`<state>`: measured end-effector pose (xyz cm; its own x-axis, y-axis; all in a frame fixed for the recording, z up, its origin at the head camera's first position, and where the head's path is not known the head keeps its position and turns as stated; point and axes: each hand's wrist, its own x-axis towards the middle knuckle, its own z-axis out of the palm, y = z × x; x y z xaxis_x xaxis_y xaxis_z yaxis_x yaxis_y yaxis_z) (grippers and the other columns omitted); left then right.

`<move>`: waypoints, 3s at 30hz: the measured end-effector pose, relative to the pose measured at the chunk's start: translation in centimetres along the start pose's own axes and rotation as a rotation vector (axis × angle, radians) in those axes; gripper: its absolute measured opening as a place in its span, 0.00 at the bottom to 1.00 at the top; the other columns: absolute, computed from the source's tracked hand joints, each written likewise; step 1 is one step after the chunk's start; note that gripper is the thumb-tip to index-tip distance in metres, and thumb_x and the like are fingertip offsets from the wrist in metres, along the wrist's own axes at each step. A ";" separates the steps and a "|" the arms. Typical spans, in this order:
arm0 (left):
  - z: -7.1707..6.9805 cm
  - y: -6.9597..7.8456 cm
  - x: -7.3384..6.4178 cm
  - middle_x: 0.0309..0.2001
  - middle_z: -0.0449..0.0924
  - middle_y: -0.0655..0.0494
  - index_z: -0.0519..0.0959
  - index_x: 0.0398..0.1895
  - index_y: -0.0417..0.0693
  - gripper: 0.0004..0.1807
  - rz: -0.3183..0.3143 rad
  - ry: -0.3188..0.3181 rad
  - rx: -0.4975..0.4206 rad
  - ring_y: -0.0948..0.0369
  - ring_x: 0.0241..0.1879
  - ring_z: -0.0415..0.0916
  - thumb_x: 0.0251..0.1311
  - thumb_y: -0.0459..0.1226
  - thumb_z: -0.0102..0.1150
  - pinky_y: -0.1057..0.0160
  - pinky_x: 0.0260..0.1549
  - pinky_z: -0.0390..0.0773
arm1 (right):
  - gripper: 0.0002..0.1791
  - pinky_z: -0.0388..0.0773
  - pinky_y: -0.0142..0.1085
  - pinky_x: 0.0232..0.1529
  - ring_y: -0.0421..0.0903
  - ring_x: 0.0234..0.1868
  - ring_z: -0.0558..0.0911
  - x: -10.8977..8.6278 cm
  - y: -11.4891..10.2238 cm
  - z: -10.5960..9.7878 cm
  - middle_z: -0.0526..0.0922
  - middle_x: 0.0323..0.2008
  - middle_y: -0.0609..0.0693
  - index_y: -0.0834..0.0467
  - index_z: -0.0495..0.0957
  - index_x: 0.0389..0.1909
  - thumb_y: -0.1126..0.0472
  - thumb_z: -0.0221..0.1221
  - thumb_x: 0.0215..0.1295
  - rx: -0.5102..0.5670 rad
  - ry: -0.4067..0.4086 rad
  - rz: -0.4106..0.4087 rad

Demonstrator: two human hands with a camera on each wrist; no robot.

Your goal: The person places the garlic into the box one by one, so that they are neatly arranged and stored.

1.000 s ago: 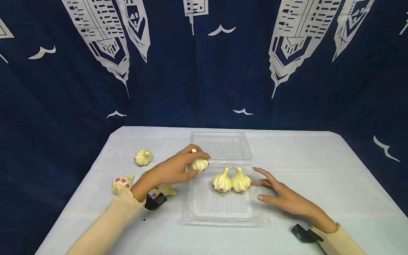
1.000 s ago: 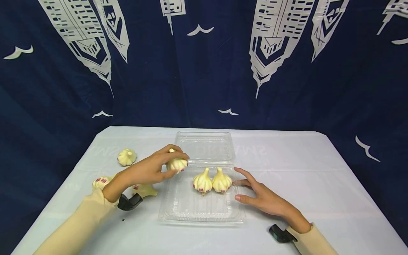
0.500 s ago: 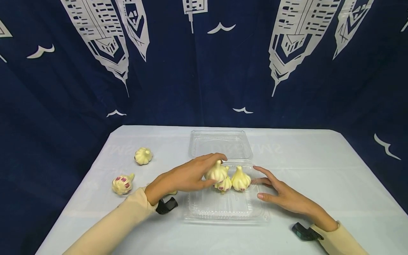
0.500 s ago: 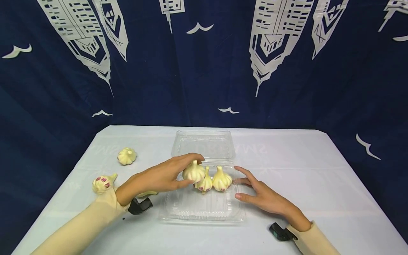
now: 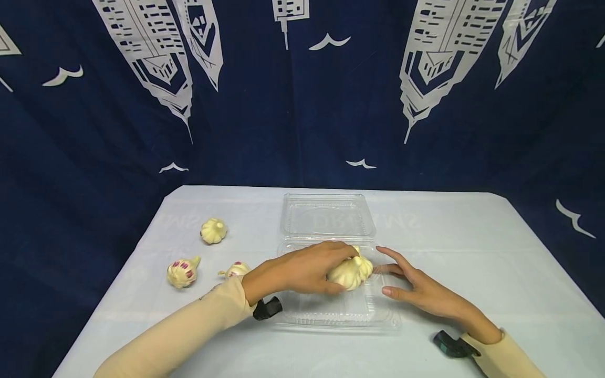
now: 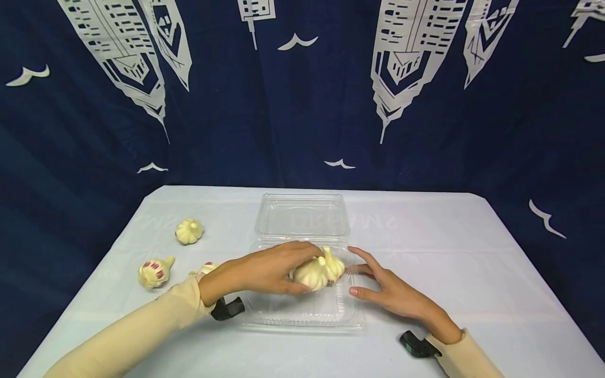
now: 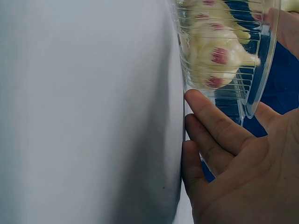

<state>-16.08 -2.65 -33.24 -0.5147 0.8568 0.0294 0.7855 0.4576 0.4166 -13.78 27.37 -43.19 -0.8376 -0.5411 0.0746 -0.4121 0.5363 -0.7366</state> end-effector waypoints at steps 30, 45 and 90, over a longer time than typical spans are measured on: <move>3.5 2.8 3.4 0.54 0.76 0.60 0.71 0.60 0.62 0.28 -0.008 -0.146 0.437 0.62 0.54 0.72 0.59 0.53 0.69 0.53 0.55 0.78 | 0.46 0.71 0.46 0.64 0.40 0.66 0.74 -0.3 0.0 -0.1 0.78 0.63 0.44 0.44 0.42 0.80 0.55 0.61 0.71 -0.026 -0.012 0.021; 4.4 3.1 4.2 0.56 0.76 0.63 0.72 0.60 0.60 0.31 -0.050 -0.212 0.418 0.63 0.50 0.76 0.55 0.53 0.73 0.69 0.37 0.78 | 0.40 0.67 0.64 0.62 0.49 0.67 0.74 -0.4 -0.4 -0.3 0.77 0.65 0.51 0.46 0.40 0.81 0.58 0.52 0.78 -0.004 -0.037 0.006; 1.3 2.1 -1.1 0.51 0.79 0.66 0.79 0.57 0.60 0.22 -0.075 -0.013 0.268 0.67 0.45 0.75 0.60 0.52 0.69 0.68 0.42 0.78 | 0.36 0.71 0.28 0.60 0.37 0.65 0.74 -0.2 0.0 -0.1 0.77 0.63 0.49 0.48 0.42 0.80 0.61 0.48 0.79 0.071 -0.045 -0.019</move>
<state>-13.47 -2.32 -33.55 -0.5721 0.8202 -0.0050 0.8089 0.5652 0.1621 -13.63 27.55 -43.19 -0.8122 -0.5804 0.0595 -0.3998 0.4795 -0.7812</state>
